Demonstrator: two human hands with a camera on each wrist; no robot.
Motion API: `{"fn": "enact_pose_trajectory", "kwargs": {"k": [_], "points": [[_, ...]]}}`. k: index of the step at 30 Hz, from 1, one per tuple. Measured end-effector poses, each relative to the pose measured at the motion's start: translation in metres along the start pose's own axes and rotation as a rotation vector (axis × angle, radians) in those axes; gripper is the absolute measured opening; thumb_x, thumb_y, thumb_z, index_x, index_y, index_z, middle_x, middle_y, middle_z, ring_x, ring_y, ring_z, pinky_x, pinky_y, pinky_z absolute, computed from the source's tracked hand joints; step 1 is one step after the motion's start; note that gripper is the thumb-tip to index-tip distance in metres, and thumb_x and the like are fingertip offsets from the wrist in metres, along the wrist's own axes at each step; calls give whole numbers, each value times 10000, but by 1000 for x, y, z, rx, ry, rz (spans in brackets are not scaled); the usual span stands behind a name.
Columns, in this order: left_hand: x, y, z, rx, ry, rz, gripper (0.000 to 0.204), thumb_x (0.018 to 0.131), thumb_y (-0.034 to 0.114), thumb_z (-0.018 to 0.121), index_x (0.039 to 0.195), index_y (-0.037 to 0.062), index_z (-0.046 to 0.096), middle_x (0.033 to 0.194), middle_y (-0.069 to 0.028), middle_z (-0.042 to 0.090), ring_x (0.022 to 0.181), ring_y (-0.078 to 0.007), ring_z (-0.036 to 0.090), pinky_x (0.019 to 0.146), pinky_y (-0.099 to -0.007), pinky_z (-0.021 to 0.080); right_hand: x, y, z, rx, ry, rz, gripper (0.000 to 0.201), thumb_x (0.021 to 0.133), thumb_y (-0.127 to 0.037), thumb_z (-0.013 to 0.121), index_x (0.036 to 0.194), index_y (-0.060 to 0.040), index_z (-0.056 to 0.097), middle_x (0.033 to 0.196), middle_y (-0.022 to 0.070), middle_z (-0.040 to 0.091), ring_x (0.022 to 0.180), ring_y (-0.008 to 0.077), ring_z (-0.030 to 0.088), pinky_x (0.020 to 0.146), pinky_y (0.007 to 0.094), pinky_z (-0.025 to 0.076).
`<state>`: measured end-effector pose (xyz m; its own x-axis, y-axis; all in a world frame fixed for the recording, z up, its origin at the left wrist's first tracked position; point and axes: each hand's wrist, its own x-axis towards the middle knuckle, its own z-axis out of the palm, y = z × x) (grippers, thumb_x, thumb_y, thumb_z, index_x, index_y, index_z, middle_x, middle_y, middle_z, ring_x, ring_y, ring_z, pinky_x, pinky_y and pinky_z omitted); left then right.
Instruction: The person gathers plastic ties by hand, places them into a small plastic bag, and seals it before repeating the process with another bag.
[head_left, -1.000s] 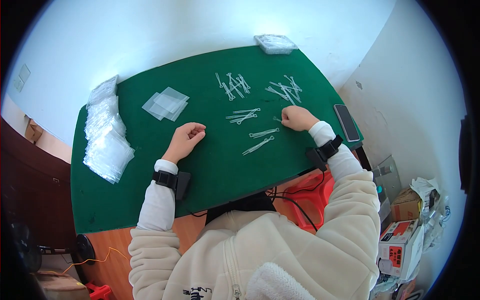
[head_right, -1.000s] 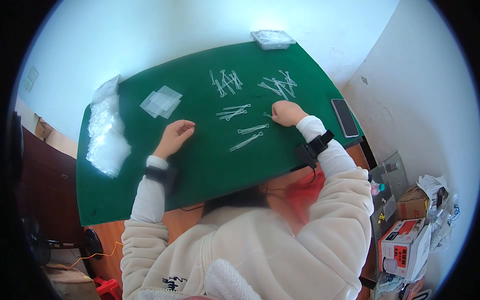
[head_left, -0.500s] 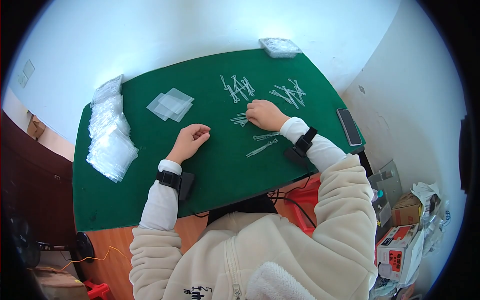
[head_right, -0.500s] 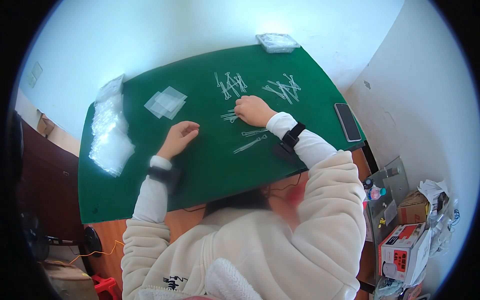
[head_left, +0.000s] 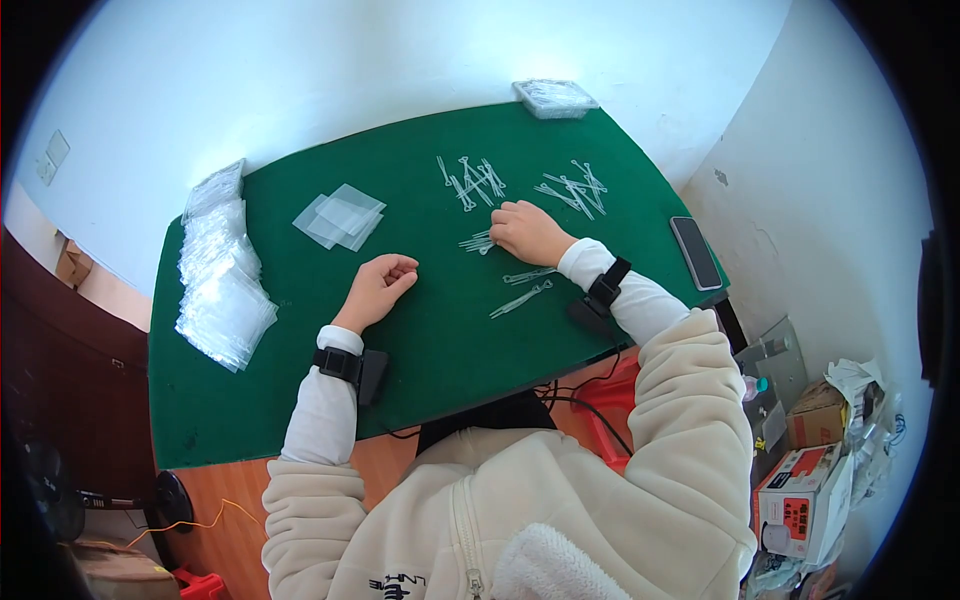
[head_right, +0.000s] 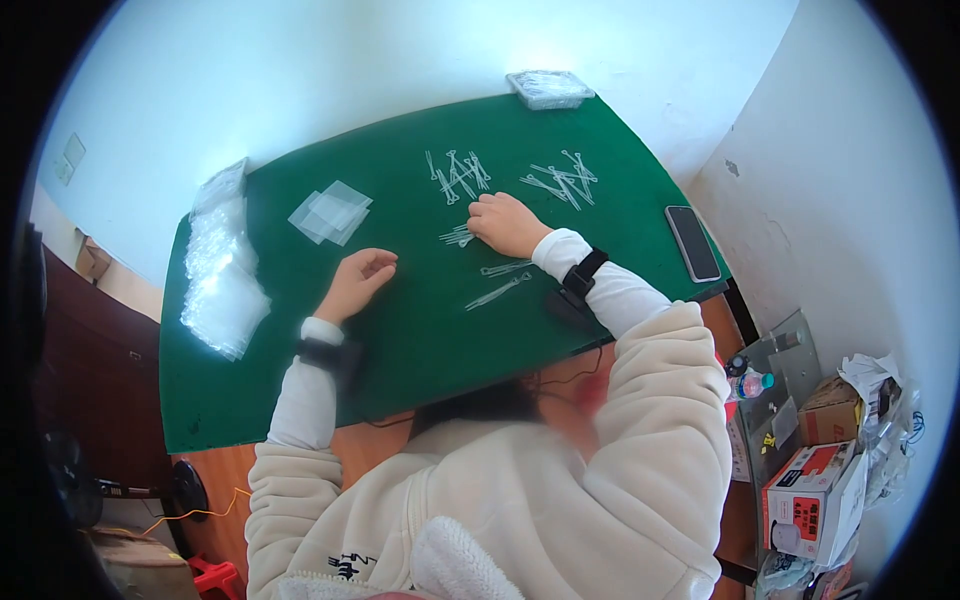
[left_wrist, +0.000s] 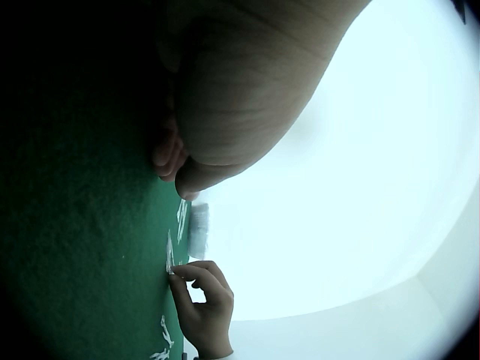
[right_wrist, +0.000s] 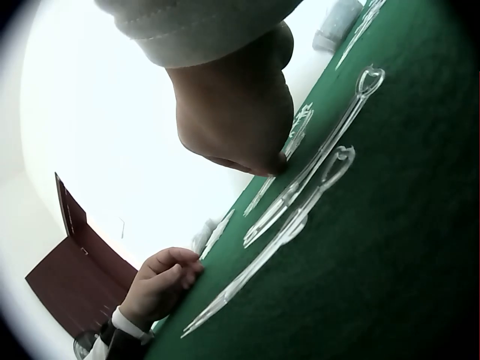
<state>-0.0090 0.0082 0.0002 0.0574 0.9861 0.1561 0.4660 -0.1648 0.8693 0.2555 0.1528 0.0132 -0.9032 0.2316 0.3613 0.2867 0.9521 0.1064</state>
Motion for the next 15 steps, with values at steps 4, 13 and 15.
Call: {"fn": "enact_pose_trajectory", "kwargs": {"k": [4,13,15], "points": [[0,0,0,4,-18,-23,207,842,123,621,1013,6,616,911,-63,648,814,-120,598,746,-248,478,-2,-1,-1,-89,-33,-2,42,775,-137,588,774,-103,562,785,36,489,795,213,502,714,331,402],[1,-5,0,10,-15,-10,212,843,125,621,1019,6,614,908,-62,648,820,-121,603,745,-249,480,-14,-15,-11,40,-49,88,49,751,-134,600,717,-105,580,737,46,532,778,224,544,696,351,417],[0,-4,0,13,-16,-20,212,844,126,620,1019,7,614,908,-62,648,819,-122,603,745,-250,480,-21,-17,-15,82,-103,104,49,738,-136,610,705,-107,588,725,50,546,775,228,559,692,358,425]]}}
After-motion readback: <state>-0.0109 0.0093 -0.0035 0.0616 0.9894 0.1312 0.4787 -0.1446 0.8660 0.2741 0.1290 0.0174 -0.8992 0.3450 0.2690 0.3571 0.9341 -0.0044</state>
